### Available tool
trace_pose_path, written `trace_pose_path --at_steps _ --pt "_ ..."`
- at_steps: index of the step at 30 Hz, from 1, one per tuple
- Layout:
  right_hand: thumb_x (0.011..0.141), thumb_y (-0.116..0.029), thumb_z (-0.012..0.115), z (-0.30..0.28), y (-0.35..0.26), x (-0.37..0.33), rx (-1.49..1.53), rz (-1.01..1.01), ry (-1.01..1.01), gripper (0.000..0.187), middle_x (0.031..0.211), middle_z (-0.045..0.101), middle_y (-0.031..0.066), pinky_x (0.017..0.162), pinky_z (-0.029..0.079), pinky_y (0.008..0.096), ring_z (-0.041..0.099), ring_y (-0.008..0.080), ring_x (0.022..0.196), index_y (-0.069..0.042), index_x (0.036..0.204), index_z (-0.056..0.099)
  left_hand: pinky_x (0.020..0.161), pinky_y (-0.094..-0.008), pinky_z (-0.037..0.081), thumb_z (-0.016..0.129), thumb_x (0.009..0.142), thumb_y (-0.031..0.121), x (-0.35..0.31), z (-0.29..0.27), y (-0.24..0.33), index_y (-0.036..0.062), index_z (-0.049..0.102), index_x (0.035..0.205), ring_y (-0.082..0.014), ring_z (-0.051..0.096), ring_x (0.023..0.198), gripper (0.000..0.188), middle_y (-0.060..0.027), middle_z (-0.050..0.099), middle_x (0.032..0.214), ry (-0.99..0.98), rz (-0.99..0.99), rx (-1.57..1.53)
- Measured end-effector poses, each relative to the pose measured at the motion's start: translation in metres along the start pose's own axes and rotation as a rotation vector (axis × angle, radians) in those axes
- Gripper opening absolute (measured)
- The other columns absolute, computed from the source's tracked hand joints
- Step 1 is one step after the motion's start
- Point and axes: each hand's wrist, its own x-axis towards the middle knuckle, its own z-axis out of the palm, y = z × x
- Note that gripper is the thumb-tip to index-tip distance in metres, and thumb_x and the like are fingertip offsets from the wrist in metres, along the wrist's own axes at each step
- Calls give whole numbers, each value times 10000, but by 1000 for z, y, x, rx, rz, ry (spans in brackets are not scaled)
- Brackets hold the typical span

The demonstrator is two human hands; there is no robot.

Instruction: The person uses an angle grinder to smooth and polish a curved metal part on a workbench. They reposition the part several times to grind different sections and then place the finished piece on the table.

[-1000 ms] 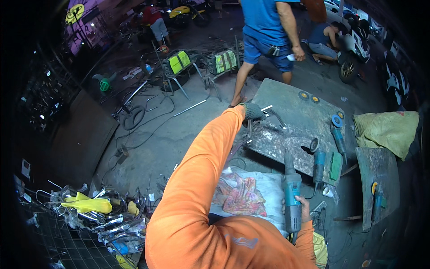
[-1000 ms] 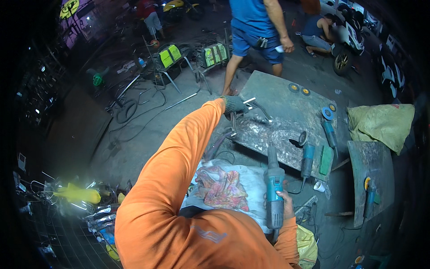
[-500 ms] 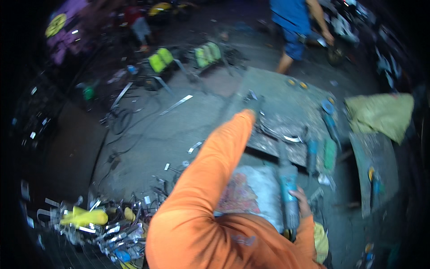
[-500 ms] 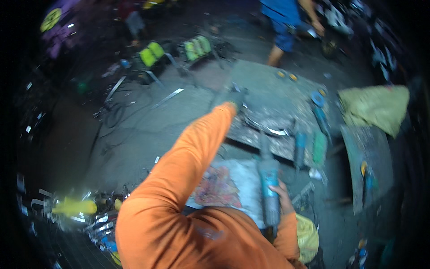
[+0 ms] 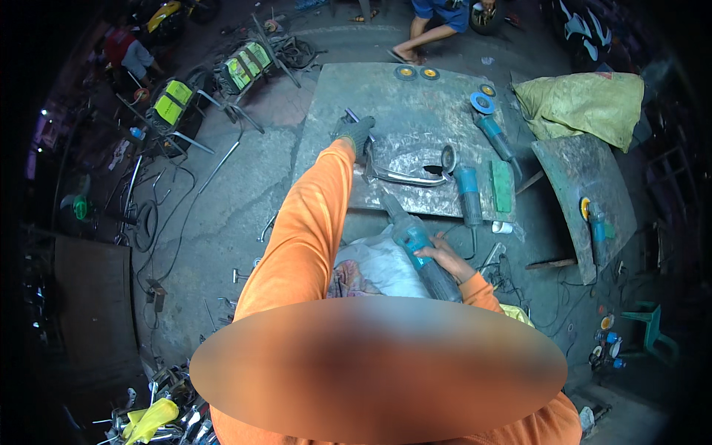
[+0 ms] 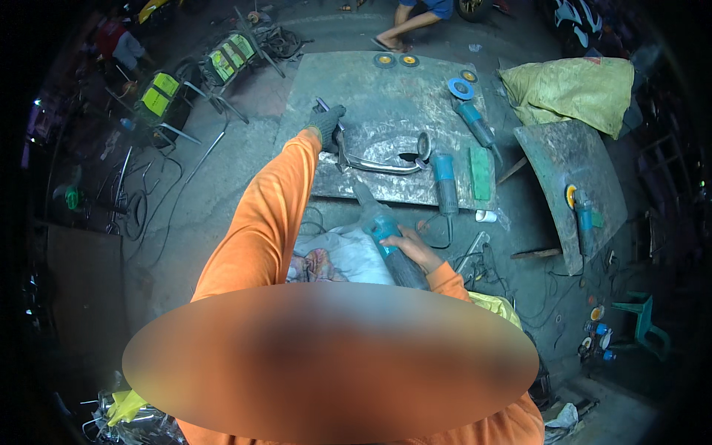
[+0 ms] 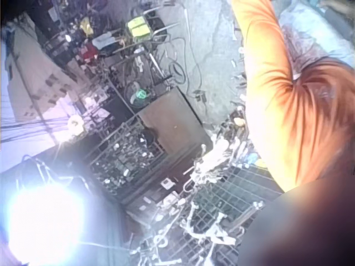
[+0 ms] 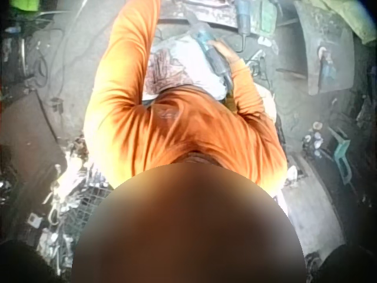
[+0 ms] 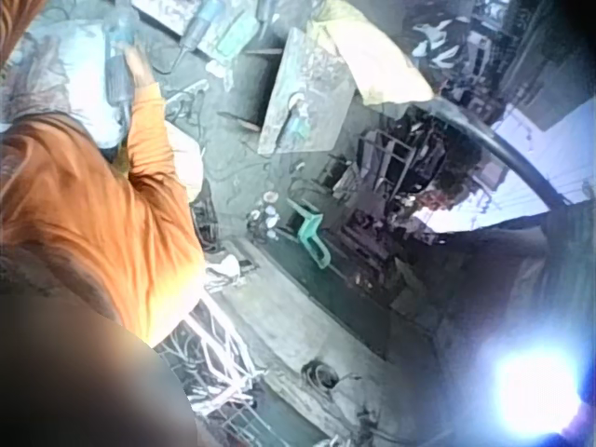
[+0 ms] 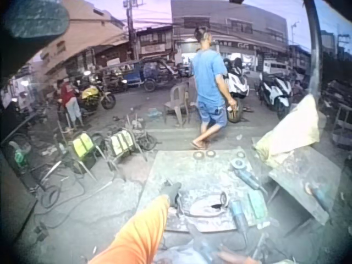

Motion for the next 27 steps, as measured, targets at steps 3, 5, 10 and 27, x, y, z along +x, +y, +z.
trace_pose_path --at_steps 3,5,10,27 --pt "820 -390 709 0 -11 22 -58 17 -28 734 1190 637 164 955 453 346 604 253 1080 45 1384 528 567 -610 548 763 840 337 -21 4 10 90 531 1038 -292 570 739 393 -118 506 778 -38 -11 39" --pt "815 -395 711 2 -17 32 -63 23 -41 741 1194 636 170 965 452 354 605 258 1090 46 1383 531 584 -629 565 768 836 322 -31 8 12 83 522 1021 -279 572 706 390 -115 508 761 -6 4 -35" --pt "802 -404 717 11 -23 31 -109 20 24 771 1230 626 195 985 451 366 601 278 1131 47 1397 524 544 -551 574 752 843 303 -28 6 7 71 501 975 -252 553 595 366 -110 500 716 12 104 -13" --pt "757 -413 729 22 -4 47 -60 33 11 755 1185 621 193 945 458 394 596 303 1077 63 1315 553 586 -401 564 588 965 376 -19 -56 -34 90 589 937 -216 619 659 287 -66 619 797 -119 92 -187"
